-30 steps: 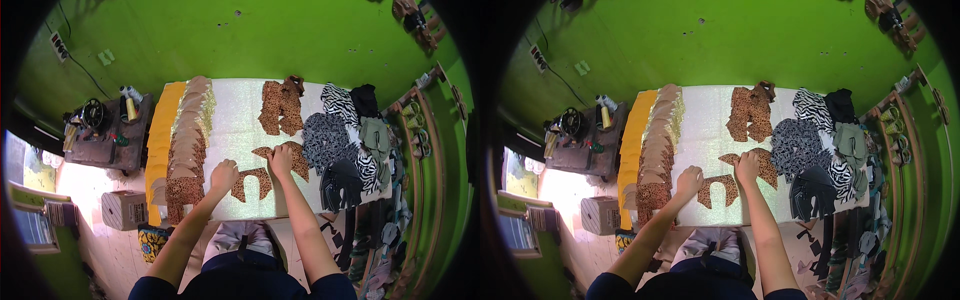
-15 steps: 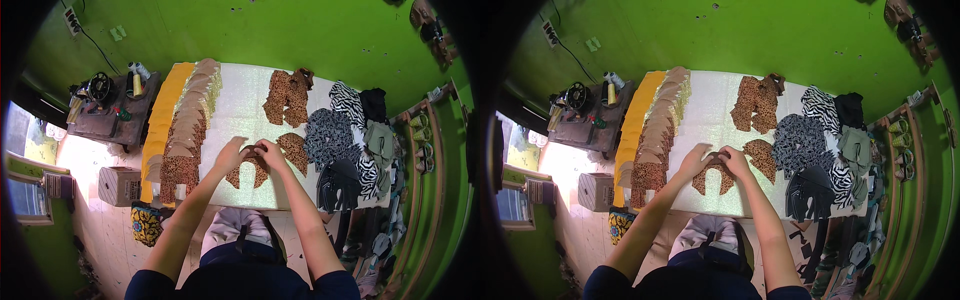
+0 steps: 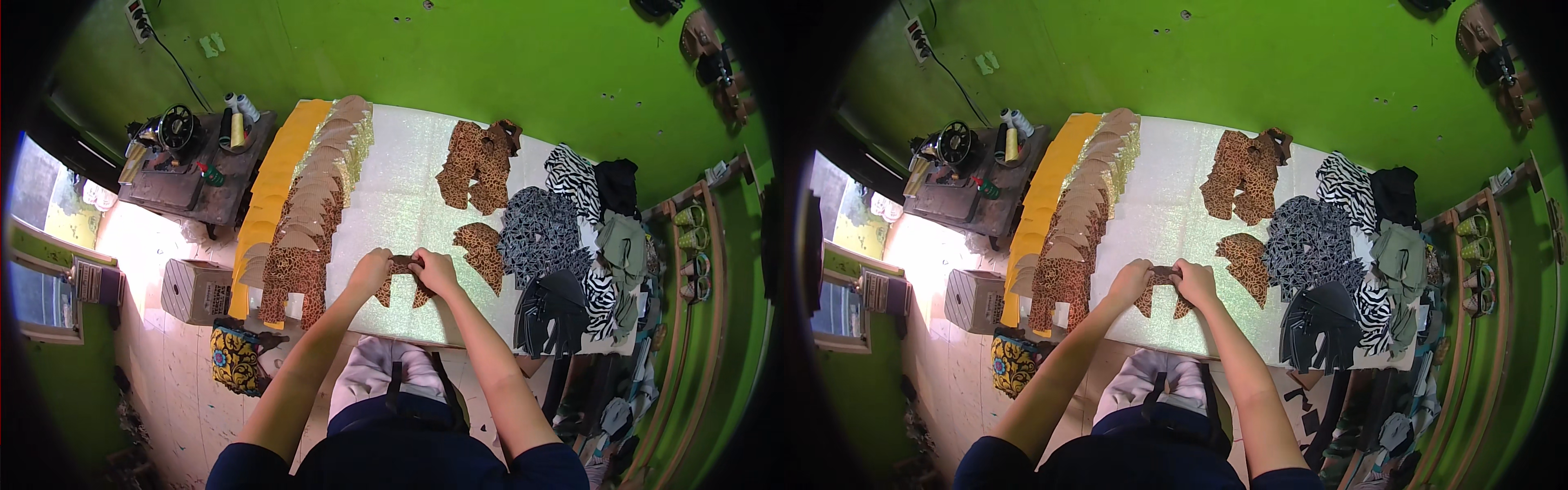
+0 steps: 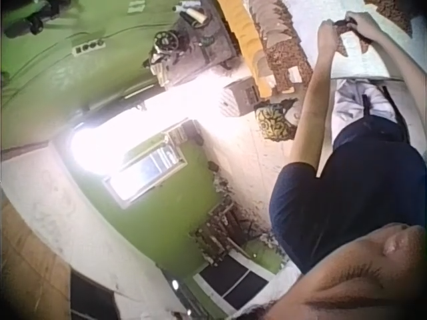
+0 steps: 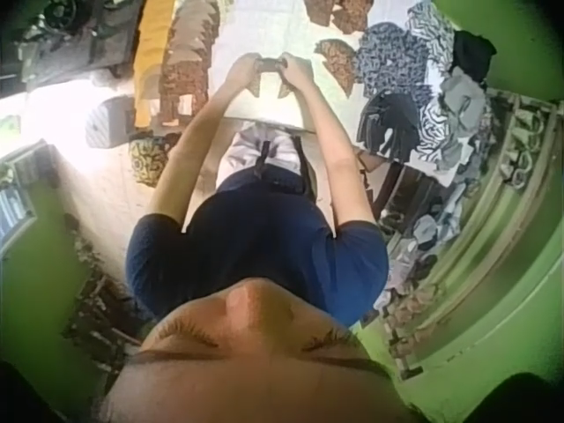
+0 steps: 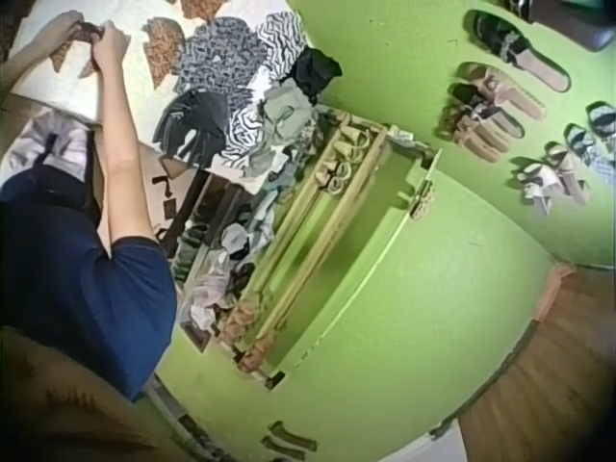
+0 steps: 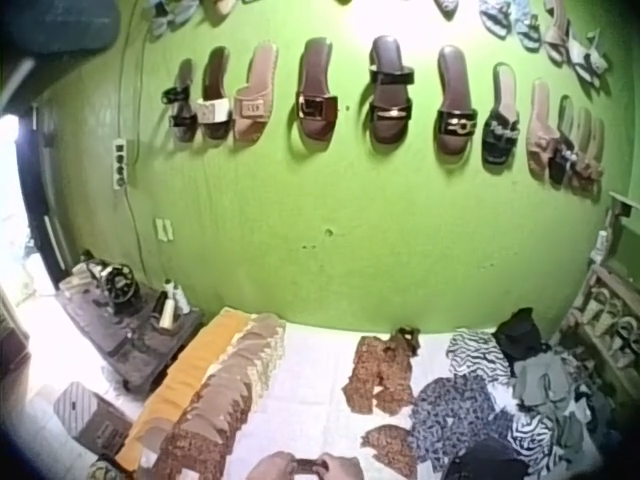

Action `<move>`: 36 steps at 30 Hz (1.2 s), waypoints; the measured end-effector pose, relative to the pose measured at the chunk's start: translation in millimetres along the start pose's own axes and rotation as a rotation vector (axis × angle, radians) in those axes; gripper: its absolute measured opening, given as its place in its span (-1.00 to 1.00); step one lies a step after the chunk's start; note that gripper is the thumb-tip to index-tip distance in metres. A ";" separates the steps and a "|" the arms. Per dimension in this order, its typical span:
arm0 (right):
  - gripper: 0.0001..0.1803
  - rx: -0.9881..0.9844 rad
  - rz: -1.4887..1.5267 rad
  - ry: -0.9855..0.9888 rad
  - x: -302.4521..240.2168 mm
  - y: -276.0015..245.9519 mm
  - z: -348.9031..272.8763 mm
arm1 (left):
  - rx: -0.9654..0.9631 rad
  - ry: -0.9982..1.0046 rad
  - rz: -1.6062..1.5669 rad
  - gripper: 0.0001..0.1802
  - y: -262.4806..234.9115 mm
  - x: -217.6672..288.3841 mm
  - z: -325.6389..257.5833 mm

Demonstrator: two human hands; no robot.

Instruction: Inspecting and organizing leopard-print shoe fabric components on a workspace.

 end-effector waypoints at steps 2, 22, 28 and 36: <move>-0.78 -0.012 -0.068 0.005 -2.3 1.6 -0.4 | -0.029 -0.009 0.050 -0.84 2.5 -0.4 0.6; -0.69 0.147 -0.218 -0.026 -16.0 4.8 -13.7 | 0.045 -0.084 -0.071 -0.83 -0.7 -1.4 -27.8; -0.53 0.017 0.850 0.154 -34.4 55.3 -30.2 | 0.131 -0.203 -0.366 -0.74 -57.8 -50.3 -74.6; -0.35 0.155 0.603 0.091 -131.9 141.9 -43.8 | 0.218 -0.192 -0.174 -0.76 -139.1 -139.0 -152.0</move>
Point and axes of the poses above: each hand's wrist, its own z-axis towards the middle knuckle, its own y-axis out of the palm, x = y × z, the point moved 8 cm from there along z, towards the middle knuckle, and after that the axes turned 4 degrees about z, right-handed, at the moved point
